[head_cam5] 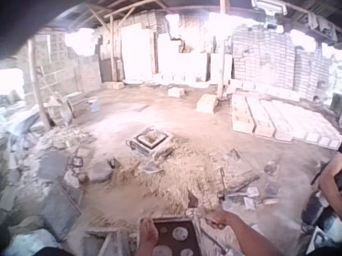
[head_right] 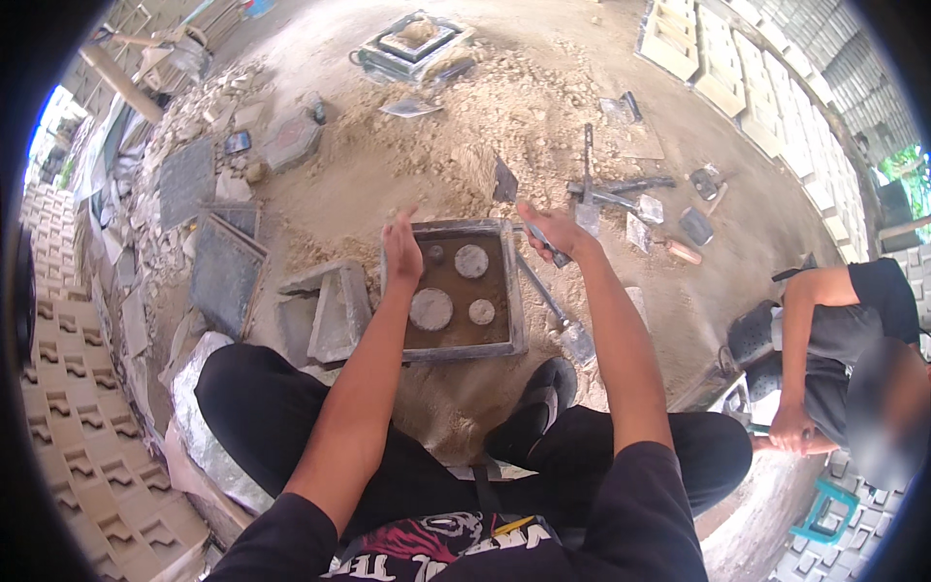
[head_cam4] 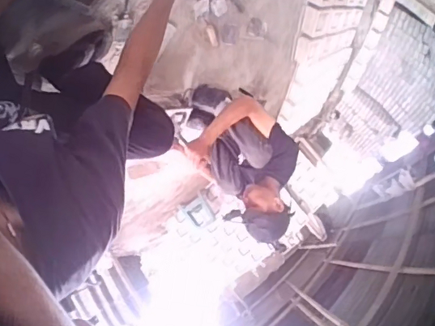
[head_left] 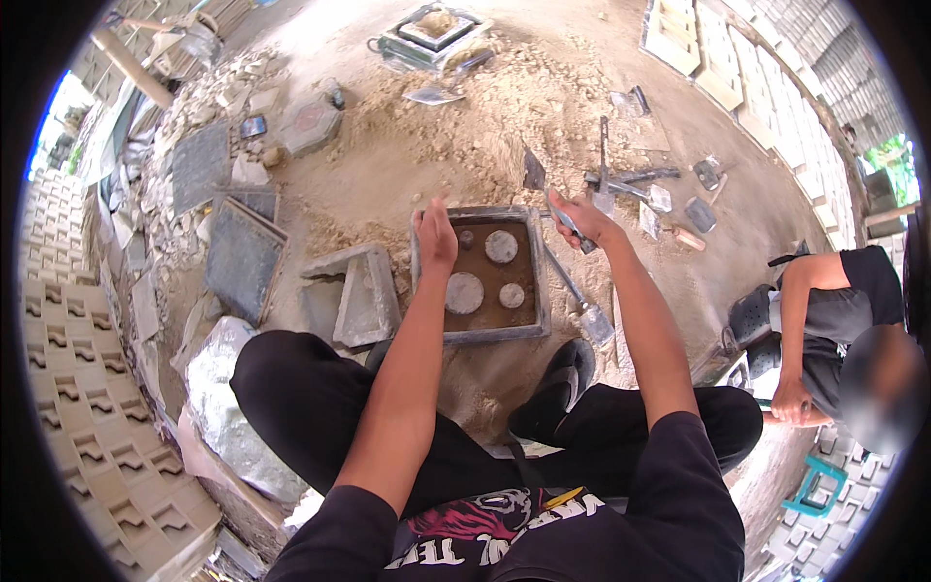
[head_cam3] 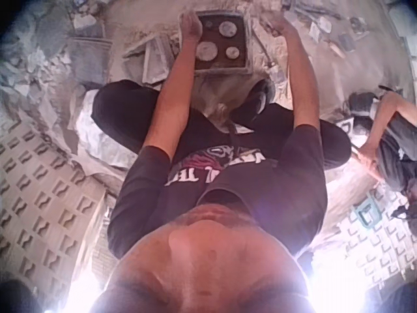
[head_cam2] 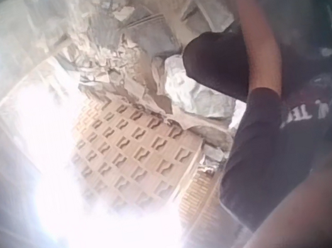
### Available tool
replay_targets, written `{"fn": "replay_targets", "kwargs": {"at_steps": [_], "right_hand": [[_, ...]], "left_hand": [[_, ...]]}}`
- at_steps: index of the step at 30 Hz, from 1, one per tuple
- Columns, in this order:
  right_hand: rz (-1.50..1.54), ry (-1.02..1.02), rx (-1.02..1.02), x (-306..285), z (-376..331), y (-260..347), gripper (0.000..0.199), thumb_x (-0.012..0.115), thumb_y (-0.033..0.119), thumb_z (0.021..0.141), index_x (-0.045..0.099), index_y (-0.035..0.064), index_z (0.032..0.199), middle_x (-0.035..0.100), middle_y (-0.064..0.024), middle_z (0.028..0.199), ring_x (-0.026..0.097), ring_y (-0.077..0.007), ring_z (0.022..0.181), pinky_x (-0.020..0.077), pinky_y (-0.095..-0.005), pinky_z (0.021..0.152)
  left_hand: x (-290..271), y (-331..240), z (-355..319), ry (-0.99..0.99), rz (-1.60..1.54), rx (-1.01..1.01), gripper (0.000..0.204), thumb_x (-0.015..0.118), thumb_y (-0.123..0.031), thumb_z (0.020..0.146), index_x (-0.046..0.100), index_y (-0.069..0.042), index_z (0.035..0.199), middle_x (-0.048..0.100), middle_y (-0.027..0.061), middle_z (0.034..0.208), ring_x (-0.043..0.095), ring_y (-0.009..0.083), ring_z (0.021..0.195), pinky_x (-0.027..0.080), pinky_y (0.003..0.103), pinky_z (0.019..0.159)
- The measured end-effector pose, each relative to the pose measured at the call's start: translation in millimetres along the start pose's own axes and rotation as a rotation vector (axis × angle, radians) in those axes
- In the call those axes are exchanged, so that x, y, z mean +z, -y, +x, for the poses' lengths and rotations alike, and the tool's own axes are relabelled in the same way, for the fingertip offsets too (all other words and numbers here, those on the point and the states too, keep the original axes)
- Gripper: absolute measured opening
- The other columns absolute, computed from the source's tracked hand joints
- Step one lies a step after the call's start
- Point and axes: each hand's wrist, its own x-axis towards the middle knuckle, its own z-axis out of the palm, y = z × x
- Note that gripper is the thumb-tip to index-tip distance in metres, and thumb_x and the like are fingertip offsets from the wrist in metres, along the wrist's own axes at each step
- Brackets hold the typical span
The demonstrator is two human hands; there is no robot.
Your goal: The person uses a trowel to scrape and level sand around circular molds inside a square metal frame on the ground while sitting down.
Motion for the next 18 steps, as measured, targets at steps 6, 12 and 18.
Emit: {"fn": "replay_targets", "kwargs": {"at_steps": [6, 12, 18], "right_hand": [[-0.422, 0.085, -0.012, 31.4, 6.9, 22.9, 0.059, 0.069, 0.061, 0.082, 0.055, 0.0048, 0.072, 0.051, -0.0018, 0.055, 0.052, -0.0111, 0.043, 0.0436, -0.0268, 0.043], [-0.716, 0.137, -0.053, 29.2, 20.6, 30.3, 0.059, 0.073, 0.058, 0.079, 0.057, 0.0042, 0.063, 0.055, -0.0037, 0.055, 0.055, -0.0119, 0.046, 0.0459, -0.0281, 0.046], [-0.992, 0.119, -0.317, 25.7, 26.3, 49.7, 0.049, 0.076, 0.050, 0.075, 0.064, 0.0023, 0.075, 0.059, -0.0056, 0.059, 0.059, -0.0184, 0.056, 0.0488, -0.0338, 0.055]], "left_hand": [[-30.0, 3.0, 28.8, -0.116, -0.812, -0.222, 0.079, 0.015, -0.058, 0.102, 0.035, 0.007, 0.143, 0.043, 0.0223, 0.146, 0.038, 0.0295, 0.138, 0.018, 0.038, 0.118], [-17.6, -9.4, 5.3, -0.210, -0.942, -0.274, 0.079, 0.015, -0.058, 0.102, 0.031, 0.006, 0.146, 0.032, 0.0203, 0.153, 0.027, 0.0277, 0.145, 0.015, 0.037, 0.119], [-3.3, -1.2, -5.3, 0.004, -0.628, -0.116, 0.069, 0.019, -0.049, 0.104, 0.036, 0.005, 0.143, 0.038, 0.0201, 0.149, 0.032, 0.0280, 0.141, 0.020, 0.037, 0.118]]}}
